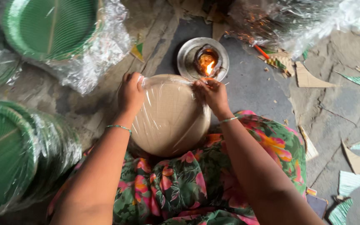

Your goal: The person sits on the floor and wraps individual green leaf-patterned plates with clear plastic film. They repeatedly pick up a plate, wrap it around the edges, and place it on a growing stack to the left.

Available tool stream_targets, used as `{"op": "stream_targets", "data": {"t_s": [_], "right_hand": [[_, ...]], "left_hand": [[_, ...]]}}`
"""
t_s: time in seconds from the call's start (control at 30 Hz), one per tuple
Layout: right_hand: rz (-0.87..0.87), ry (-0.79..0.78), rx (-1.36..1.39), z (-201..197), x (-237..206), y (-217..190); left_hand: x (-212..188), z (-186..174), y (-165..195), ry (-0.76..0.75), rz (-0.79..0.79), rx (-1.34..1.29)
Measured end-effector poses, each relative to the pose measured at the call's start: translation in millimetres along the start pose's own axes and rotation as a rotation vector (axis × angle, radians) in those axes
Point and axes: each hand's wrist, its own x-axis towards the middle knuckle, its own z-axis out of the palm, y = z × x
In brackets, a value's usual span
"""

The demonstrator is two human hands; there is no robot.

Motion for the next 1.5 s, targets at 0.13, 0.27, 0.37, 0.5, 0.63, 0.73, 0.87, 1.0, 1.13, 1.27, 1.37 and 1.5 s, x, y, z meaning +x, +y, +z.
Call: {"op": "stream_targets", "data": {"t_s": [0.13, 0.27, 0.37, 0.5, 0.63, 0.73, 0.87, 1.0, 1.13, 1.27, 1.37, 1.5], "right_hand": [[-0.05, 0.103, 0.017, -12, 18, 12], [0.063, 0.17, 0.35, -18, 29, 16], [0.121, 0.188, 0.286, -21, 31, 17], [0.158, -0.003, 0.319, -24, 24, 6], [0.066, -0.541, 0.203, -19, 4, -24], [-0.048, -0.698, 0.043, 3, -21, -45], [-0.231, -0.562, -0.642, 52, -58, -72], [-0.695, -0.366, -0.843, 107, -85, -88], [-0.788, -0.317, -0.863, 140, -91, -73], [-0.89, -0.294, -0.853, 114, -62, -49], [-0.7, -0.201, -0.377, 58, -25, -38], [-0.172, 0.146, -0.135, -16, 9, -17]], "left_hand": [[12, 27, 12, -0.043, 0.005, -0.028], [15, 41, 14, -0.084, -0.01, 0.003], [13, 42, 9, -0.132, -0.051, -0.006], [12, 20, -1, -0.063, 0.062, -0.074], [1, -35, 4, 0.152, 0.185, -0.211], [-25, -66, 27, 0.244, 0.27, -0.247], [-55, -82, 55, 0.312, 0.214, -0.233], [-67, -77, 60, 0.399, 0.157, -0.243], [-64, -71, 31, 0.386, -0.178, -0.435], [-67, -73, -18, 0.274, -0.325, -0.505], [-81, -67, -44, -0.045, -0.373, -0.36], [-95, -46, -49, -0.744, -0.679, -0.567]]}}
